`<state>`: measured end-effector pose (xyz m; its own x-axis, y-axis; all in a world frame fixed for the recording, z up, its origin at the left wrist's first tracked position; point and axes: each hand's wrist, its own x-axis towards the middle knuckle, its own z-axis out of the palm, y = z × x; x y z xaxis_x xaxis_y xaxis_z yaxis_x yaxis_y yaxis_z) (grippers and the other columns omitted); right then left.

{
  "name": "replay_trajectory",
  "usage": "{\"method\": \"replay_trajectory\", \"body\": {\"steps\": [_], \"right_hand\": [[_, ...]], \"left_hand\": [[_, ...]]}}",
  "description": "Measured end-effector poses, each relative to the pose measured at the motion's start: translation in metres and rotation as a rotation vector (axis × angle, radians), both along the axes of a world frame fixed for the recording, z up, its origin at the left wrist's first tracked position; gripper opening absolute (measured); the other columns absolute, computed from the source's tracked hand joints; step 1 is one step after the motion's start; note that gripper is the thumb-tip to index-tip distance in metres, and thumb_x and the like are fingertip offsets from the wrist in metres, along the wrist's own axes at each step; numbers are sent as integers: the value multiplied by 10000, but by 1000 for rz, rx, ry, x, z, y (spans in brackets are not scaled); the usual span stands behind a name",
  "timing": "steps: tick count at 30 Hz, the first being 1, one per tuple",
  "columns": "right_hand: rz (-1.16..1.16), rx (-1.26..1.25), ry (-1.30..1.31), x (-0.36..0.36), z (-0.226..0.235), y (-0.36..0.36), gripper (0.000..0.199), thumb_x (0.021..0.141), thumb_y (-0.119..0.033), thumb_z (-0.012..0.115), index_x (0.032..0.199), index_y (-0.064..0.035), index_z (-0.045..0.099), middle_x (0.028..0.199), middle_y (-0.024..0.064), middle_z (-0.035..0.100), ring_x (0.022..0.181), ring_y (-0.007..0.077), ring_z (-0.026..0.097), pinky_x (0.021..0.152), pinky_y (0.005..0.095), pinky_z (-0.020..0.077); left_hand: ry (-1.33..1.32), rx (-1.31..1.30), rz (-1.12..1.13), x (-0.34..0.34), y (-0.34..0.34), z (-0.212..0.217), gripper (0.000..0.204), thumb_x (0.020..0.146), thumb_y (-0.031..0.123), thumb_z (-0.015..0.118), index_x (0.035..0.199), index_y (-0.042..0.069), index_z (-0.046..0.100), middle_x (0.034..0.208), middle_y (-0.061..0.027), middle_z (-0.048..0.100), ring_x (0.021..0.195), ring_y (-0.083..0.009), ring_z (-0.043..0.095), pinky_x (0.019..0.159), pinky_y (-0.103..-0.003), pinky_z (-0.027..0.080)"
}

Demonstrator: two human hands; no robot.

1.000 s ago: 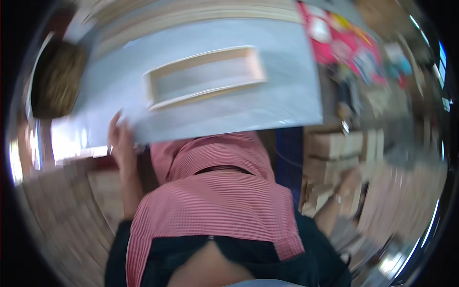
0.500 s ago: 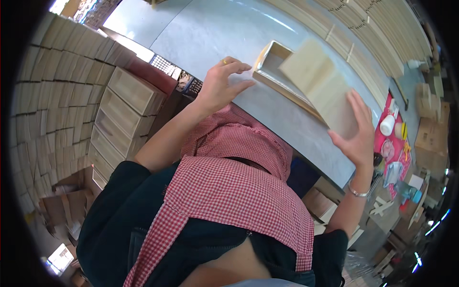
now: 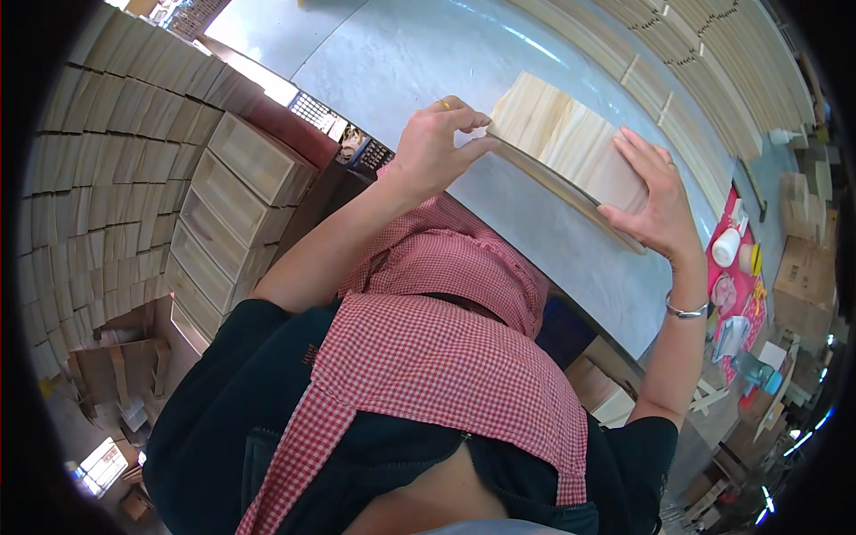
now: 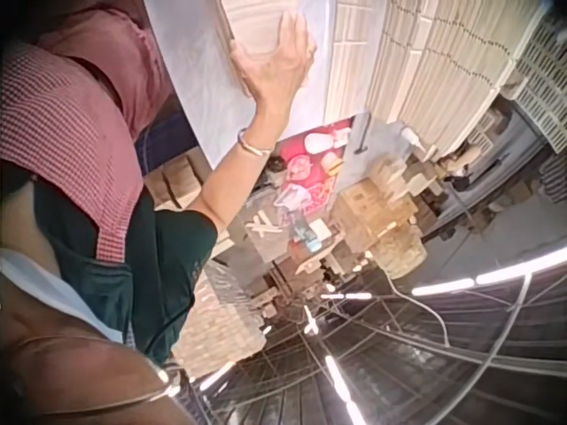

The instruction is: Assemble wooden boxes by joining pre-cut wooden panels using a glue bottle and a pneumatic nail gun.

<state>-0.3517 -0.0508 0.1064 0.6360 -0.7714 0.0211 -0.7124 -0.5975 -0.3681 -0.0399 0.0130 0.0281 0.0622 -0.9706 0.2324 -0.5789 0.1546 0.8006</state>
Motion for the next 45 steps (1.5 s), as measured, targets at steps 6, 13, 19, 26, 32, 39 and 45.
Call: {"method": "replay_trajectory", "body": {"steps": [6,13,19,26,32,39,45], "right_hand": [[17,-82,19,-5,-10,3,776,649,-232,824,1370,-51,599,1481,94,547,1291,307,538,1104,400,426],[-7,-45,23,-7,-21,5,803,672,-216,822,1416,-69,558,1501,97,526,1317,289,524,1156,400,379],[3,-110,31,-8,-27,7,779,681,-241,827,1396,-72,567,1473,99,548,1293,275,548,1109,388,431],[-21,-125,-10,-4,-31,9,775,690,-256,829,1392,-71,560,1454,103,555,1290,265,547,1102,387,438],[-15,-341,-48,-21,-40,17,632,770,-165,782,1364,-70,590,1393,95,597,1236,258,579,1091,350,450],[-671,-320,-450,-83,-36,77,128,866,-4,679,987,-1,723,855,43,677,694,129,581,662,249,490],[-721,-172,-302,-74,-56,115,84,832,30,672,909,5,694,778,49,630,617,156,537,589,270,446]], "left_hand": [[-229,-107,7,-3,-3,3,169,844,209,775,944,74,801,910,-53,687,722,-176,614,835,-323,490],[-269,-117,-13,-1,-5,-2,176,850,227,773,947,84,806,914,-27,688,682,-156,568,835,-317,449],[-303,-126,-24,-3,-6,7,166,832,172,793,937,44,796,871,-33,678,680,-154,555,804,-309,451],[-292,-97,-23,-4,-5,6,161,829,195,795,941,79,803,895,-7,675,684,-153,546,816,-301,433],[-283,-134,-59,-6,-6,7,177,827,174,804,938,36,791,891,-11,682,727,-155,575,818,-293,435],[-319,-138,-57,-3,-5,10,190,820,161,813,931,10,785,887,-30,696,744,-167,598,824,-295,440],[-372,-56,-57,-6,-8,21,202,822,160,814,935,-4,781,885,-43,702,761,-173,607,834,-303,446]]}}
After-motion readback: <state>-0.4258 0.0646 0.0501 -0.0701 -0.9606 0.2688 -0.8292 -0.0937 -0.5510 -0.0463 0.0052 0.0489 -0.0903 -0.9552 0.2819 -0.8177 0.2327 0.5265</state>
